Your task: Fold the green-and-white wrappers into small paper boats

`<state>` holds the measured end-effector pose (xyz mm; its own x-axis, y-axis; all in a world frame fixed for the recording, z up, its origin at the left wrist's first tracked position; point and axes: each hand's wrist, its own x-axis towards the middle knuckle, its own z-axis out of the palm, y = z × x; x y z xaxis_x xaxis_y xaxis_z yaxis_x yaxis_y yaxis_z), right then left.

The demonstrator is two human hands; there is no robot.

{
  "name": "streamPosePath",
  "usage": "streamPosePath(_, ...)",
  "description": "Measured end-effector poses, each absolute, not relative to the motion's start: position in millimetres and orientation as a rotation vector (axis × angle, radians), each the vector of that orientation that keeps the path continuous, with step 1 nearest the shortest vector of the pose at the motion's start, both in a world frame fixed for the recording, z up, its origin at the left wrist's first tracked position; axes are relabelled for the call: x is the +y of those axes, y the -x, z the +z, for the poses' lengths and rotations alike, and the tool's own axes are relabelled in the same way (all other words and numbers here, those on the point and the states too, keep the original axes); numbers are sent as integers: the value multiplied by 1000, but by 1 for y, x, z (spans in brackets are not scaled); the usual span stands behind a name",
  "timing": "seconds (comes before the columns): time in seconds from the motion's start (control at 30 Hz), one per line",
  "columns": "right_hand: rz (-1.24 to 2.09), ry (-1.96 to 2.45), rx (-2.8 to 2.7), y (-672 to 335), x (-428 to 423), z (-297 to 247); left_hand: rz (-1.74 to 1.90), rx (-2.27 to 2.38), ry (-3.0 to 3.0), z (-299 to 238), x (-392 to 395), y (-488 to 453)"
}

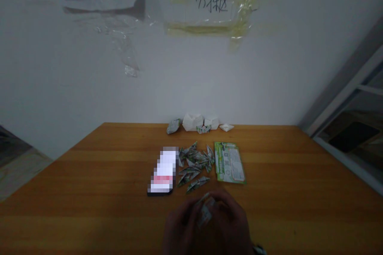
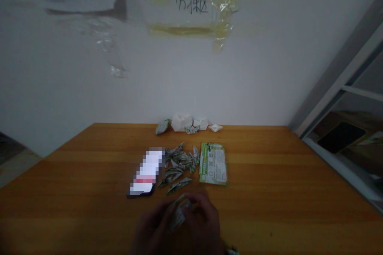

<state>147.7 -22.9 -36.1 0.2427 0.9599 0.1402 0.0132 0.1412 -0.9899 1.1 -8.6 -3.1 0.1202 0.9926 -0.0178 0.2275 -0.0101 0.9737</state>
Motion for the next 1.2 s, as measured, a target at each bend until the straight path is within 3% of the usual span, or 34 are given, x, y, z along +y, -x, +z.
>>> streamPosePath(1.2,1070,1263,-1045,-156,-12,-28,997,1348,-1496,-11,-2,4)
